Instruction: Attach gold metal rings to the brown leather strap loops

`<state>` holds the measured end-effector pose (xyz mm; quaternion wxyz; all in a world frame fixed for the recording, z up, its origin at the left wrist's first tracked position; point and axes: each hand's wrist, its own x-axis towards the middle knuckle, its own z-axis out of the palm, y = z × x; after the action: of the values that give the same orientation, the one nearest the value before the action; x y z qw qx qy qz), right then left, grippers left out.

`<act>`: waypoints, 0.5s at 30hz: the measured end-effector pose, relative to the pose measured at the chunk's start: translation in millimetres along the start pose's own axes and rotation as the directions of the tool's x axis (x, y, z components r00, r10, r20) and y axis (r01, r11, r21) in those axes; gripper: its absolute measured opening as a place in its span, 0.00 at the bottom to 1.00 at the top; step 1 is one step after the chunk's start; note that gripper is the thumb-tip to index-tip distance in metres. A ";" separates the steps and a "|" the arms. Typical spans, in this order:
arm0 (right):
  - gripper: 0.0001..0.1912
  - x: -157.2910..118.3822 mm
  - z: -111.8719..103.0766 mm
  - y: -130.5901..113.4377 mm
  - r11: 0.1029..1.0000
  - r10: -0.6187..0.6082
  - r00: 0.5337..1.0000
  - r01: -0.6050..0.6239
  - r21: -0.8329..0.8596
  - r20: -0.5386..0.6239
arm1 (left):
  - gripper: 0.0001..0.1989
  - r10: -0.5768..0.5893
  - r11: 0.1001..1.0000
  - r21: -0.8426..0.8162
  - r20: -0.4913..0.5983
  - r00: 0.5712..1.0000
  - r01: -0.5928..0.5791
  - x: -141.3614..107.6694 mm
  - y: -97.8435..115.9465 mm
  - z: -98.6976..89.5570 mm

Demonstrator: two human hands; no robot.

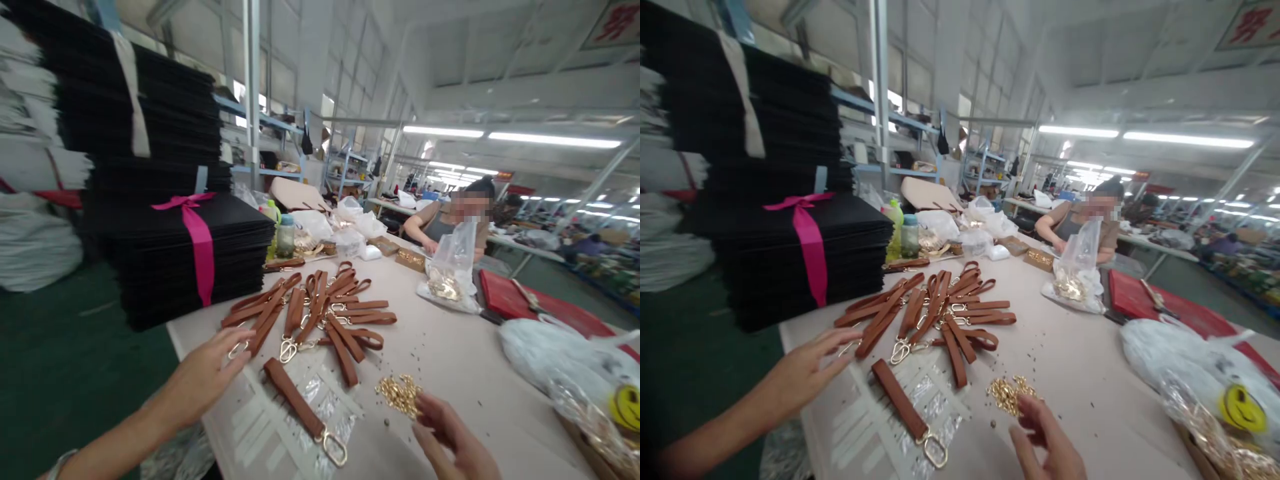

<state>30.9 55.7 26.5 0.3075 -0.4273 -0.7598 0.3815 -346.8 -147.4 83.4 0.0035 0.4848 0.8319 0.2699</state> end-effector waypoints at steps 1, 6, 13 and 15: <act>0.24 18.9 4.9 -11.2 0.995 -0.070 0.997 0.073 -0.075 0.037 | 0.23 0.011 0.998 0.054 -0.018 1.000 -0.010 13.1 -6.9 0.1; 0.33 122.8 29.6 -57.5 0.764 -0.346 0.918 0.396 -0.509 0.195 | 0.34 0.028 0.985 0.172 0.019 0.999 -0.031 69.2 -33.2 8.2; 0.29 255.2 85.7 -99.0 0.584 -0.373 0.822 0.569 -0.579 0.431 | 0.40 0.075 0.979 0.190 -0.030 0.997 -0.068 88.3 -81.2 50.7; 0.24 286.7 109.8 -105.8 0.557 -0.352 0.804 0.591 -0.583 0.478 | 0.38 0.118 0.977 0.190 -0.083 0.990 -0.100 84.9 -91.1 61.8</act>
<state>-227.9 238.0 99.1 0.0887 -0.2239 -0.9703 0.0222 -448.5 -86.2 11.1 -0.0955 0.5147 0.8249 0.2133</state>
